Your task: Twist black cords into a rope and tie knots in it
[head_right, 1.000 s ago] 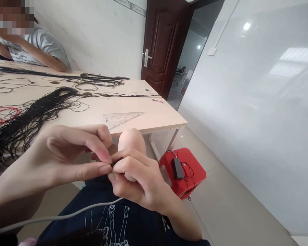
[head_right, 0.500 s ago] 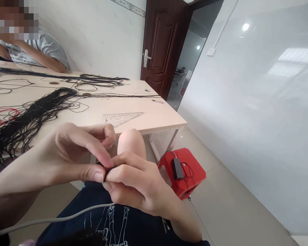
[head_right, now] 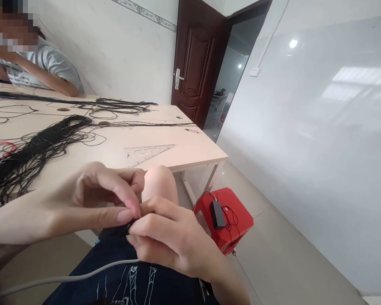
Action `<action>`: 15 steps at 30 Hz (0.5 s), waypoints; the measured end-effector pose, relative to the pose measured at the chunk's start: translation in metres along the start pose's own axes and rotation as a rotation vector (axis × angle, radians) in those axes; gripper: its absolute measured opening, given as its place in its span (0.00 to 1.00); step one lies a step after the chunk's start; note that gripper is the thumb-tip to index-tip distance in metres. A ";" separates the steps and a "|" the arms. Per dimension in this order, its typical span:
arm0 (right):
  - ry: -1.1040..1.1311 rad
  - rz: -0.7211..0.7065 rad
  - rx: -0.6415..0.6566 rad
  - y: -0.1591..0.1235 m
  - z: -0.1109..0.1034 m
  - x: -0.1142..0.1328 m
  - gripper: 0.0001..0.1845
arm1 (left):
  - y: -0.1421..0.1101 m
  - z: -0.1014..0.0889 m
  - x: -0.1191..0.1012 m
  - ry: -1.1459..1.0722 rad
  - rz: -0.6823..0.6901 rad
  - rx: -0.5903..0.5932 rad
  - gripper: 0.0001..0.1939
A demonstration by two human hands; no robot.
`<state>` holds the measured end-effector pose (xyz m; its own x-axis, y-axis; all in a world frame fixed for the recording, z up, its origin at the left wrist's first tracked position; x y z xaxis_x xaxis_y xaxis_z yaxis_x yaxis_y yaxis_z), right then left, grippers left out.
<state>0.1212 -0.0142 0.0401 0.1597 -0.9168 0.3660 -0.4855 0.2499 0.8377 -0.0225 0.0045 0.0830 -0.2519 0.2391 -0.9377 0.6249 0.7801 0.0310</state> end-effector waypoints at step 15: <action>-0.133 0.049 0.015 -0.005 0.003 -0.006 0.07 | 0.012 -0.014 -0.005 0.434 0.073 -0.177 0.02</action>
<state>0.1196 -0.0110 0.0325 0.0204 -0.9370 0.3488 -0.5025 0.2920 0.8138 -0.0237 0.0207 0.0928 -0.5213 0.4868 -0.7008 0.5265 0.8298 0.1847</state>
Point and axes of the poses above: each hand's wrist, its own y-axis towards the middle knuckle, its own z-axis out of the palm, x = y × z, the point moved 3 cm from there along y, towards the middle knuckle, and after that the axes turned 11 degrees about -z, right-handed, at the moved point
